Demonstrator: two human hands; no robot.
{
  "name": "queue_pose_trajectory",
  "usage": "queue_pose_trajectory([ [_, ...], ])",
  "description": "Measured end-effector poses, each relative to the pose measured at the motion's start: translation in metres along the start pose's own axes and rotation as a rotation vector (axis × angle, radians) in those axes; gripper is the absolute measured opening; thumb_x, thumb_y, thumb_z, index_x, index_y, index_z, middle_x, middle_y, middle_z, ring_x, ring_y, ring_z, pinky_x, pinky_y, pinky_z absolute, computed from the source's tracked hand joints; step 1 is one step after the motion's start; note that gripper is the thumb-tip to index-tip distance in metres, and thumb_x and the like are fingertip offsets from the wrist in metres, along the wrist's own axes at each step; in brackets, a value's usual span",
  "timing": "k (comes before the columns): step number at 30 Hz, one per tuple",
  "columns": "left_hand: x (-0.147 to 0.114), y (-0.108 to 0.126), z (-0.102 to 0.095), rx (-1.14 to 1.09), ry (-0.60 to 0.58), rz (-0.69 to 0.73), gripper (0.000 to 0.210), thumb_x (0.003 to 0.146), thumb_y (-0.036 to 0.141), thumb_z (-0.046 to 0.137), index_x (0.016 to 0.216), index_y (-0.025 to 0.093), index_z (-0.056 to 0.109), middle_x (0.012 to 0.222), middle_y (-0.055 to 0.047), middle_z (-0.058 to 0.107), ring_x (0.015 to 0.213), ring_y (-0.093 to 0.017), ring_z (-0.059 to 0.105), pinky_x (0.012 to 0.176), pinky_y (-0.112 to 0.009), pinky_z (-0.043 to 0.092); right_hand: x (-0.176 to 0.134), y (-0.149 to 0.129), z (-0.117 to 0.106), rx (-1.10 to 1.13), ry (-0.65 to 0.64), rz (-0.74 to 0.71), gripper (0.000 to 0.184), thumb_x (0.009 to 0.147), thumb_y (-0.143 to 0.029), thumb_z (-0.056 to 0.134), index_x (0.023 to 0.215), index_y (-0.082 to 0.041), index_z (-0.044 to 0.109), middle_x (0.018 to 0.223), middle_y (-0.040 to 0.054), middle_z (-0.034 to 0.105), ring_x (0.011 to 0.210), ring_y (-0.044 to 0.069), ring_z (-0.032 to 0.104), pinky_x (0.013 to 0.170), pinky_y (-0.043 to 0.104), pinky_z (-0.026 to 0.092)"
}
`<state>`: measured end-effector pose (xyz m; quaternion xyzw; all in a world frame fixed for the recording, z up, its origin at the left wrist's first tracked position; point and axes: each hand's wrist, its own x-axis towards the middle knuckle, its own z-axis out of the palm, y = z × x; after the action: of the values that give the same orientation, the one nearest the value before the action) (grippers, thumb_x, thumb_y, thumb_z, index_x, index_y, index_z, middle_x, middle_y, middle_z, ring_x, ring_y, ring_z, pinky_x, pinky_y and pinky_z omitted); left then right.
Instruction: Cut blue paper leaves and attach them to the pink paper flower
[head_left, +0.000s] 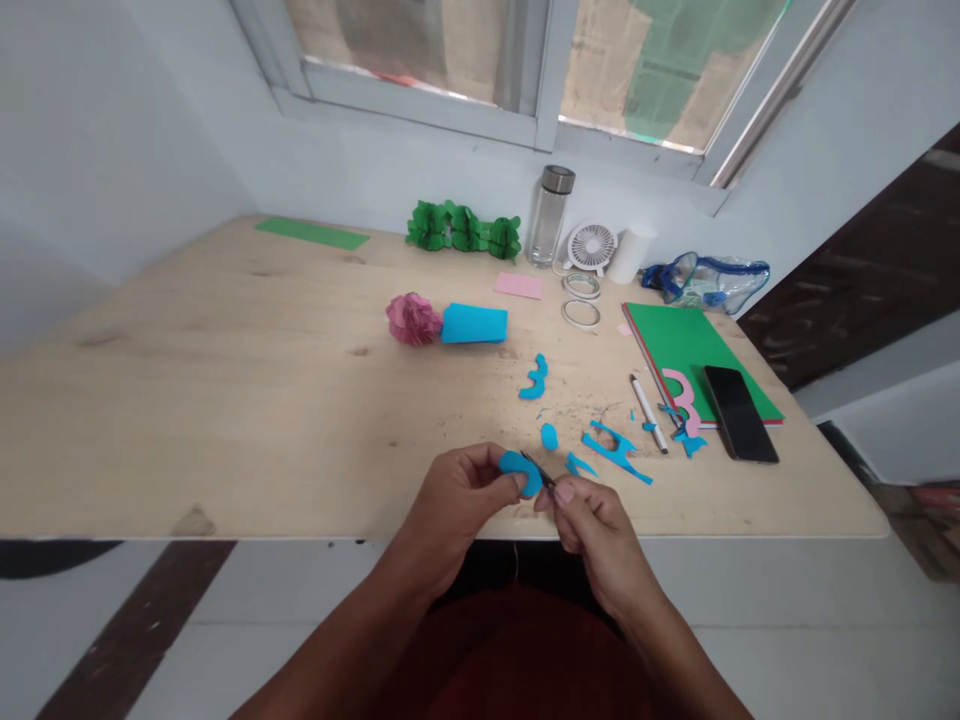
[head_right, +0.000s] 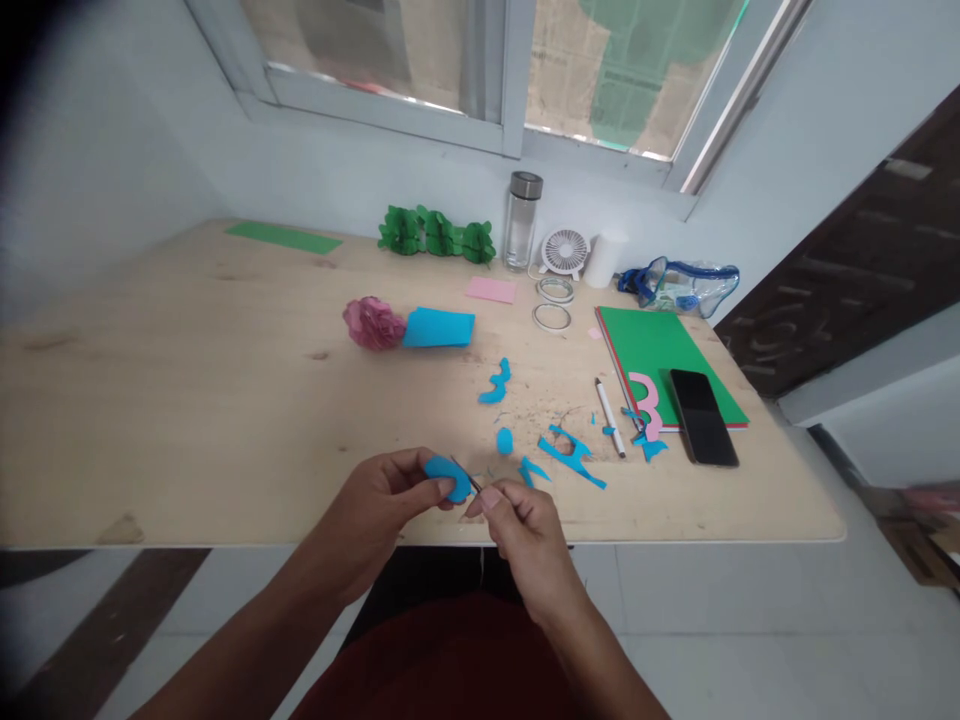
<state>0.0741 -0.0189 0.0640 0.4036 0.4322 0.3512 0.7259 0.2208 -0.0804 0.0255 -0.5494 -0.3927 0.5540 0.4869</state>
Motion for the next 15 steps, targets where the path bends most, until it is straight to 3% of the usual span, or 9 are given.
queue_pose_trajectory([
  [15,0.0005,0.0013,-0.0002,0.007,-0.006,0.003,0.010,0.061,0.021,0.072,0.059,0.016,0.063,0.057,0.003,0.063,0.058,-0.010,0.055,0.062,-0.024,0.044,0.0000,-0.0016,0.0036,-0.030,0.029,-0.025,0.044,0.084,-0.056,0.051,0.069,-0.017,0.064,0.047,-0.0074,0.028,0.045,0.008,0.023,0.044,0.023,0.017],
])
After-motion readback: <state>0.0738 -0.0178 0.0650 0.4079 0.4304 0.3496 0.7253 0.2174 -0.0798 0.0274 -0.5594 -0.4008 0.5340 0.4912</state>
